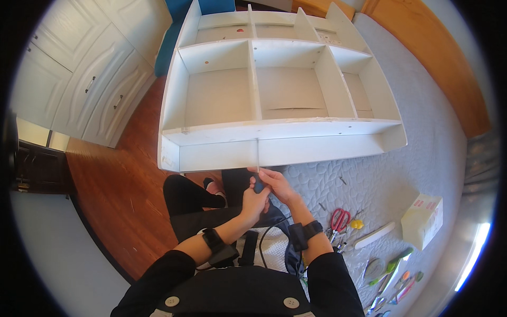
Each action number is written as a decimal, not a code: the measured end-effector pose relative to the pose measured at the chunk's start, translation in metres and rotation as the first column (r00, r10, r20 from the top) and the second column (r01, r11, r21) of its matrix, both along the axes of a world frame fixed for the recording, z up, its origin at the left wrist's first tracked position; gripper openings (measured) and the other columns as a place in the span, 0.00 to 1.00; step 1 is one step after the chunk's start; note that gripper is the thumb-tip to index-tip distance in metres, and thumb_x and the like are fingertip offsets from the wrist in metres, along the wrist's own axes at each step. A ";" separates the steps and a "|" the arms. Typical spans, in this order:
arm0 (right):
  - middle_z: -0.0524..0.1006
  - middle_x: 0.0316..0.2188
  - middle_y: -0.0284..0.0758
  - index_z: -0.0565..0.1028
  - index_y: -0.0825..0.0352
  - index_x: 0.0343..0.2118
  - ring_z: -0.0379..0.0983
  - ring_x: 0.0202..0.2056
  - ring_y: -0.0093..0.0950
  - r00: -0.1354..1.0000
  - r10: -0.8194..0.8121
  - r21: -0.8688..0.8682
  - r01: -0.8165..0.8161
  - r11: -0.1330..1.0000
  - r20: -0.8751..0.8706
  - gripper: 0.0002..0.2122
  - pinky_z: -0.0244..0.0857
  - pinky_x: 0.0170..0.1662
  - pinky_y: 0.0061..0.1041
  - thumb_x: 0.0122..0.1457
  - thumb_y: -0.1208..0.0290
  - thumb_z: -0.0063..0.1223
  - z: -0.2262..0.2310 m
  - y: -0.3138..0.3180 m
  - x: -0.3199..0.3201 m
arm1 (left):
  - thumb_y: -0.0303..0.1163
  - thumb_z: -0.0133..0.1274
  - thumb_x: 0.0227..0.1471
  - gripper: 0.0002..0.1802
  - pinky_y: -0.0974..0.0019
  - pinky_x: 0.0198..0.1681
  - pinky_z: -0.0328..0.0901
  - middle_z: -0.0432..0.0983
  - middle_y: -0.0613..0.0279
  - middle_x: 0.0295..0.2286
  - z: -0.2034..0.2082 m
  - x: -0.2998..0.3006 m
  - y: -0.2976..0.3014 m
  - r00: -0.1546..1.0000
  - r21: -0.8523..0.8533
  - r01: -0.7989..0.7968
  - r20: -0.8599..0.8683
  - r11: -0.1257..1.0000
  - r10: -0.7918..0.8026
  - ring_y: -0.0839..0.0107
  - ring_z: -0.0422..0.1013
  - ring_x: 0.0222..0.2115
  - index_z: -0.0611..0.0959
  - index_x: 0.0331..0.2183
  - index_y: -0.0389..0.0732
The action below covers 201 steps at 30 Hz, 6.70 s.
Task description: The person assembles a white wooden shelf unit on the floor. They use a manual screwdriver to tighten screws into pre-drilled holes on the side panels and then switch to a power drill to secure additional fasteners on the front and interior sections.
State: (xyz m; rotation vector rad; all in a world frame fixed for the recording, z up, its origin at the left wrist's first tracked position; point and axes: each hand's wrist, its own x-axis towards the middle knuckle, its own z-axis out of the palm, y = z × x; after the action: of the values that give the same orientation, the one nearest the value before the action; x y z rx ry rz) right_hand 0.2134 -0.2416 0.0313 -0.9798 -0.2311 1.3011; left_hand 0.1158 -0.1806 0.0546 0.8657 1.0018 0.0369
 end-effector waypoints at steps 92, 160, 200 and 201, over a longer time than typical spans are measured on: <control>0.77 0.26 0.35 0.74 0.75 0.45 0.75 0.30 0.27 0.970 -0.224 -0.317 0.243 0.917 0.096 0.16 0.67 0.33 0.21 0.61 0.67 0.48 0.010 0.038 0.007 | 0.37 0.52 0.55 0.14 0.74 0.09 0.48 0.56 0.73 0.12 0.021 -0.004 0.026 0.993 -0.358 0.099 0.094 0.929 -0.070 0.78 0.54 0.07 0.68 0.23 0.44; 0.73 0.48 0.43 0.67 0.74 0.52 0.70 0.50 0.33 0.918 0.154 0.055 -0.144 0.988 -0.365 0.22 0.62 0.55 0.31 0.62 0.60 0.48 0.002 -0.011 -0.001 | 0.36 0.46 0.54 0.17 0.70 0.11 0.46 0.54 0.69 0.07 -0.007 -0.021 0.034 0.893 -0.695 0.353 0.450 0.627 -0.005 0.74 0.48 0.04 0.64 0.16 0.48; 0.78 0.37 0.38 0.71 0.75 0.47 0.75 0.32 0.24 0.996 0.024 -0.414 0.013 0.910 0.085 0.18 0.70 0.37 0.22 0.63 0.62 0.48 0.036 0.000 -0.012 | 0.28 0.46 0.47 0.07 0.71 0.10 0.46 0.54 0.71 0.10 -0.011 -0.006 0.026 0.972 -0.685 0.219 0.219 0.695 -0.091 0.77 0.52 0.07 0.69 0.20 0.44; 0.78 0.36 0.37 0.71 0.75 0.48 0.75 0.32 0.24 0.999 -0.020 -0.327 0.011 0.945 -0.026 0.19 0.70 0.36 0.21 0.63 0.62 0.48 0.035 -0.003 -0.009 | 0.28 0.46 0.47 0.06 0.70 0.10 0.45 0.53 0.72 0.09 -0.016 -0.007 0.029 0.966 -0.792 0.238 0.255 0.563 -0.050 0.76 0.51 0.07 0.70 0.20 0.43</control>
State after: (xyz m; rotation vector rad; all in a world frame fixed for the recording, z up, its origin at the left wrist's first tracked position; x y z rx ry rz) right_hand 0.2039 -0.2450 0.0661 -1.2398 0.0178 1.3642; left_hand 0.1084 -0.1521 0.0389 0.0540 0.6208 -0.4569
